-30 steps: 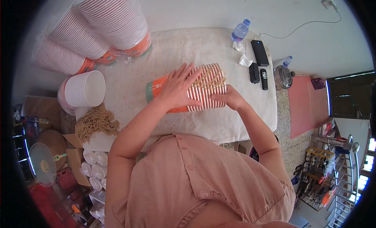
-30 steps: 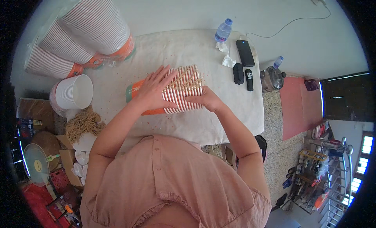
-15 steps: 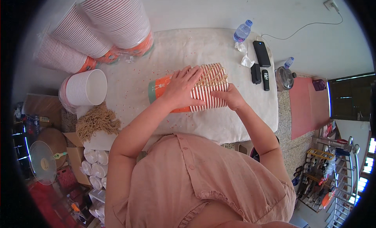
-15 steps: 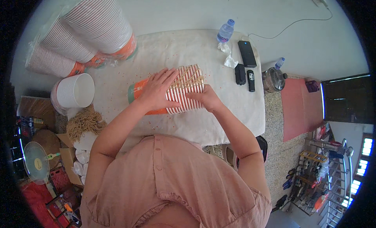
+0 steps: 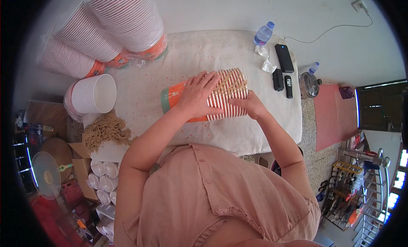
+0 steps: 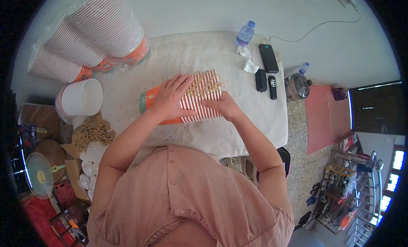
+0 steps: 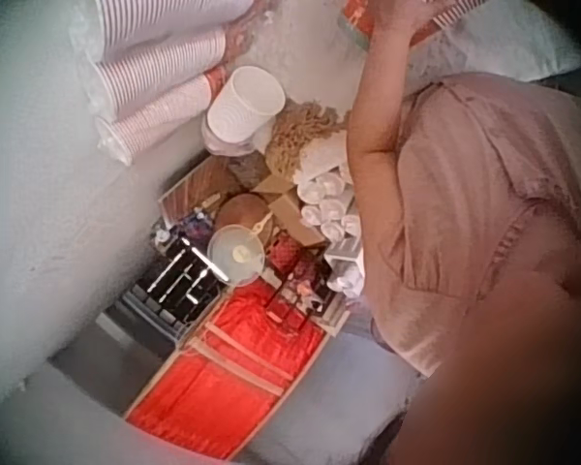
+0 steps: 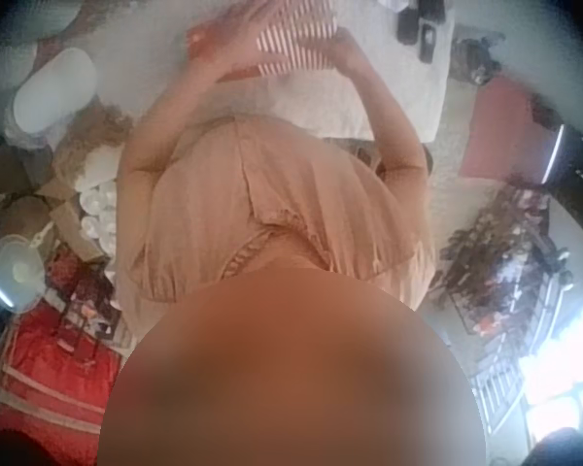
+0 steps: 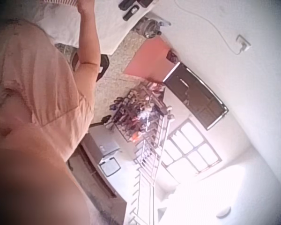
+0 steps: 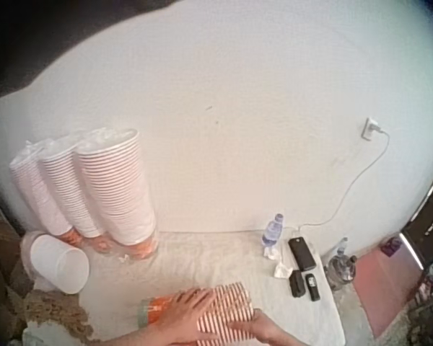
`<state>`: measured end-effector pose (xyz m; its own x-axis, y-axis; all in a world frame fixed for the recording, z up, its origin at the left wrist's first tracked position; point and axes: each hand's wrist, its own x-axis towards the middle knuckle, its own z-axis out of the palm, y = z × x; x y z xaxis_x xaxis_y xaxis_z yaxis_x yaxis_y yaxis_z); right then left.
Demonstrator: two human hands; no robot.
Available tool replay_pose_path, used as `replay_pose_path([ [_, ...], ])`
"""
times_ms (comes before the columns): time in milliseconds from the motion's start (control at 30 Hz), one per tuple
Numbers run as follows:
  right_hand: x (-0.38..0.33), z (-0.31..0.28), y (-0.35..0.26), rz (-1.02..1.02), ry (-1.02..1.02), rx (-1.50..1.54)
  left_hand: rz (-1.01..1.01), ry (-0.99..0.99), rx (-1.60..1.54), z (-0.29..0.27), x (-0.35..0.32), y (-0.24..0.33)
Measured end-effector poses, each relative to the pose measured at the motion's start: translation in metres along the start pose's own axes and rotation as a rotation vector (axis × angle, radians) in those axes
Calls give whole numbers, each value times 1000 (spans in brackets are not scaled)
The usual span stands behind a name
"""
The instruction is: Threading string through pre-punched holes in paper cups to assemble or prepare them for packaging.
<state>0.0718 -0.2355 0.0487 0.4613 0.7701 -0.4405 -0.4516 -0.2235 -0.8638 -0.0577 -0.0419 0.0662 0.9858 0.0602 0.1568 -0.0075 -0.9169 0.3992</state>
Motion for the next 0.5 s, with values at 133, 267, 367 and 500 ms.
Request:
replay_pose_path([
  [133,0,0,0,-51,14,-29,-6,18,12,1,0,5],
  [267,3,0,0,-8,43,-38,-28,10,17,-2,-2,6],
  [367,3,2,0,-18,55,-58,17,-23,-123,-9,-3,-7],
  [500,2,1,-1,-17,67,-52,-2,-59,-147,-10,-4,-12],
])
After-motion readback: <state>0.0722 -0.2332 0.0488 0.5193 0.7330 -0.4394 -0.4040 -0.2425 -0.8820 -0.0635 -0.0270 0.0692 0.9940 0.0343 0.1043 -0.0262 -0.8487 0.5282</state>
